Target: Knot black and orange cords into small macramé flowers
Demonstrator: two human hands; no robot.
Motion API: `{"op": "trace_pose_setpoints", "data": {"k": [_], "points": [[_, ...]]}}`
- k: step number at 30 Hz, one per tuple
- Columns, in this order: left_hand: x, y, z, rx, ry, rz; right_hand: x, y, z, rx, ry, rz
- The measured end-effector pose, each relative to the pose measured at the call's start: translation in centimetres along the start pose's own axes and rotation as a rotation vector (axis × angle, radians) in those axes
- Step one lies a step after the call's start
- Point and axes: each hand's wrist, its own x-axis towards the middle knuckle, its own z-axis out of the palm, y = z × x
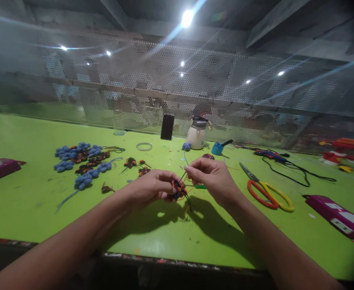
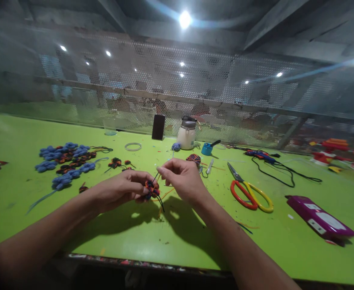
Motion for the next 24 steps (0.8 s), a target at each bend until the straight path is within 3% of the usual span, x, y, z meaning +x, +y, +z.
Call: {"op": "trace_pose_setpoints", "data": {"k": [13, 17, 24], "points": [[-0.1, 0.1, 0.0, -0.041, -0.002, 0.012, 0.0, -0.1, 0.1, -0.025, -0.003, -0.006], [-0.1, 0.1, 0.0, -0.054, -0.001, 0.014, 0.2, 0.2, 0.0, -0.15, 0.021, -0.016], [-0.1, 0.1, -0.3, -0.005, 0.038, 0.057, 0.1, -0.6, -1.0, -0.325, 0.113, -0.179]]}}
